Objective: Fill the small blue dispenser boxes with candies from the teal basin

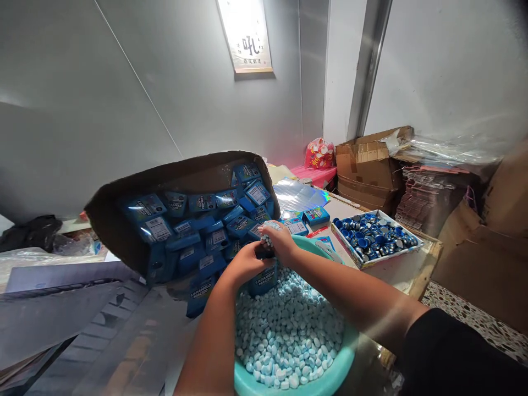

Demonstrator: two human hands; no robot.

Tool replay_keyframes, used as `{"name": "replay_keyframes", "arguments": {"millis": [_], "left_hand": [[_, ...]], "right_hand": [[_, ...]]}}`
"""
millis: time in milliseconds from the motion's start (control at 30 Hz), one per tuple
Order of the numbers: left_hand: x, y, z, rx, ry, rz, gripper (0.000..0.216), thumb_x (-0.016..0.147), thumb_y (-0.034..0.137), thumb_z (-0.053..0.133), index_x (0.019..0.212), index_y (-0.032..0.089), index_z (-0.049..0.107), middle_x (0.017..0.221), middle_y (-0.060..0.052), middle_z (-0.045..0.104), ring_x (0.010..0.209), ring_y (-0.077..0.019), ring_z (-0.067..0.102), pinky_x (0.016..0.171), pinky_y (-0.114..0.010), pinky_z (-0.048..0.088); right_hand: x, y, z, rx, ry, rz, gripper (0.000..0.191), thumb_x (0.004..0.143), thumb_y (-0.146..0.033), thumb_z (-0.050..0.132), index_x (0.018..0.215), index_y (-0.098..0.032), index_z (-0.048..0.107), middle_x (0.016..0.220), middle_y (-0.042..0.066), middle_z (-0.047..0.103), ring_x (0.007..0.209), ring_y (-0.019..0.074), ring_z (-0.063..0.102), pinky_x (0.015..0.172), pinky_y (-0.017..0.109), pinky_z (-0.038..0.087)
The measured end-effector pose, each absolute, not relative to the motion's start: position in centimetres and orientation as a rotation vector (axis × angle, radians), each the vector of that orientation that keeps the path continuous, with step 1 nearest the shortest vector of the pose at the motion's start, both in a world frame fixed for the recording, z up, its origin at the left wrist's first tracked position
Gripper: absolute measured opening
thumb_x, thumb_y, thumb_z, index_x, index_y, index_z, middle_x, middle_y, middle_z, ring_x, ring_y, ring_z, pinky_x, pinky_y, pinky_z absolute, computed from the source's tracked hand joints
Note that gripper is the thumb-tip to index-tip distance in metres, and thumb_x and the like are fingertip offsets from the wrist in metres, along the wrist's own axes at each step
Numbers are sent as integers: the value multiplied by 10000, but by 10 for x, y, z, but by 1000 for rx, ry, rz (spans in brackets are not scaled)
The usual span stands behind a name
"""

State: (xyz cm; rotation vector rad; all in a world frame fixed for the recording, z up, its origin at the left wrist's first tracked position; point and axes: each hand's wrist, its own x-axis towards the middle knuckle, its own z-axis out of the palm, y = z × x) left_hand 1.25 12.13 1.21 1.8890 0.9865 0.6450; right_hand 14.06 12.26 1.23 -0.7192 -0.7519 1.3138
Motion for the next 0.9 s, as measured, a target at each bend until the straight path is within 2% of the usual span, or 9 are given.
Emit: {"name": "replay_keyframes", "arguments": {"millis": [167,467,667,900], "left_hand": [[13,122,13,1897,939,631,360,665,215,721,1018,142,706,1037,-85,755,1037,-297,689,945,-405,512],[12,123,10,1886,999,636,245,642,244,722,861,134,711,870,-54,734,867,-252,673,823,-355,503],[11,126,7,1878,990,625,234,639,257,728,837,137,699,849,-45,719,840,-231,659,810,-343,496],[8,127,5,1863,988,599,325,649,289,763,928,128,717,883,-58,731,859,-239,668,814,-348,504]], "right_hand": [[140,123,10,-740,-792,1292,247,629,-326,746,765,-205,580,571,-64,548,502,105,497,471,233,400],[140,119,9,-769,-805,1240,270,597,-330,770,726,-212,564,529,-73,532,477,103,495,460,228,388],[139,119,7,-792,-798,1240,287,591,-335,768,741,-218,554,503,-78,531,442,109,484,439,235,369],[138,119,7,-737,-812,1270,289,580,-311,777,725,-213,546,500,-62,557,466,113,502,486,241,417]]}}
